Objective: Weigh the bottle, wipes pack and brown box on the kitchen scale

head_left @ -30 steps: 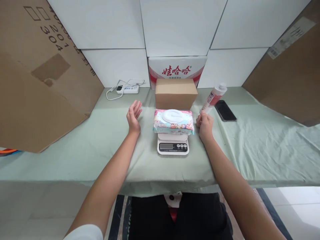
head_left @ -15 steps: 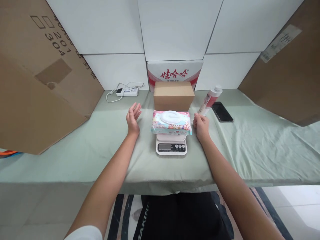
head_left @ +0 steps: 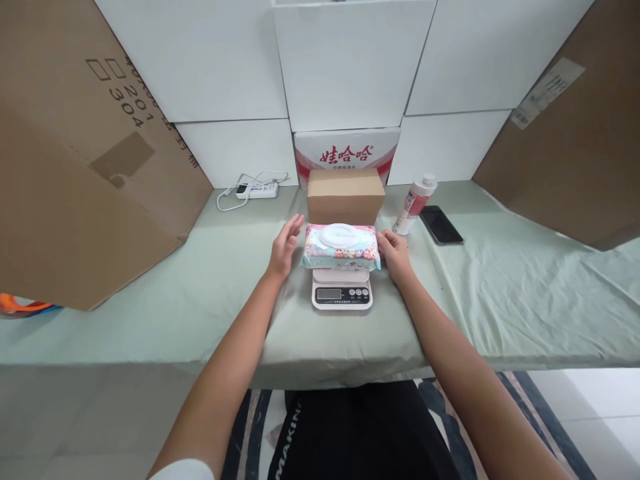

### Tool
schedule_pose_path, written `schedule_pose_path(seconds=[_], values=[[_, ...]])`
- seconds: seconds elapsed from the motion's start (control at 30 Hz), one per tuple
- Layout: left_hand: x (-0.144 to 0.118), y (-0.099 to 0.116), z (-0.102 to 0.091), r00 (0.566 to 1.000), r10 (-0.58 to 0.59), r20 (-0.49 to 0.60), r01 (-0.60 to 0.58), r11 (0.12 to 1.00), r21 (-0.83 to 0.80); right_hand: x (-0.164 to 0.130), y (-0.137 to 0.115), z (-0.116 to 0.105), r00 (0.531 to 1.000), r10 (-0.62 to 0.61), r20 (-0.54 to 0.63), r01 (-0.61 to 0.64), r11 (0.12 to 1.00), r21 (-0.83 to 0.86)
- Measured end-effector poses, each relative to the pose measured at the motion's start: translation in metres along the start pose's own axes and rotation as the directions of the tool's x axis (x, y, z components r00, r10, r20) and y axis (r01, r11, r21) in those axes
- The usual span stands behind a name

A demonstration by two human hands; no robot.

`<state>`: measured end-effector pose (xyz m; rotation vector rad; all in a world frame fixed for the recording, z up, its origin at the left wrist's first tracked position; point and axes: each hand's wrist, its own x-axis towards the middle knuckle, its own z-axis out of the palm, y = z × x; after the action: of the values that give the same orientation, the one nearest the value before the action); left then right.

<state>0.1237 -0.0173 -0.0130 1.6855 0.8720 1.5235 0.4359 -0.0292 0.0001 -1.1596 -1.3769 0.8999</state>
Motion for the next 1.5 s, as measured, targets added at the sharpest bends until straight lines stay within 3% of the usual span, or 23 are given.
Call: schedule_pose_path(seconds=[0.17, 0.57, 0.97, 1.27, 1.5], values=[[-0.001, 0.000, 0.002, 0.993, 0.046, 0.110, -0.050, 0.998, 0.036, -0.004, -0.006, 0.003, 0.999, -0.011, -0.034, 0.011, 1.000, 0.026], [-0.009, 0.017, 0.008, 0.980, 0.023, 0.197, -0.031, 0.999, 0.034, -0.006, -0.012, 0.003, 0.999, -0.021, -0.043, 0.022, 1.000, 0.014], [-0.007, 0.017, 0.009, 0.977, 0.037, 0.212, -0.056, 0.995, 0.084, -0.002, -0.001, 0.004, 0.997, 0.073, -0.026, -0.069, 0.990, 0.127], [-0.006, 0.021, 0.011, 0.983, 0.001, 0.186, -0.008, 0.999, 0.036, 0.002, -0.005, 0.004, 0.988, 0.156, -0.020, -0.144, 0.952, 0.270], [-0.007, 0.017, 0.009, 0.978, 0.029, 0.208, -0.042, 0.997, 0.058, 0.004, -0.009, 0.002, 0.978, 0.207, 0.005, -0.198, 0.929, 0.313]])
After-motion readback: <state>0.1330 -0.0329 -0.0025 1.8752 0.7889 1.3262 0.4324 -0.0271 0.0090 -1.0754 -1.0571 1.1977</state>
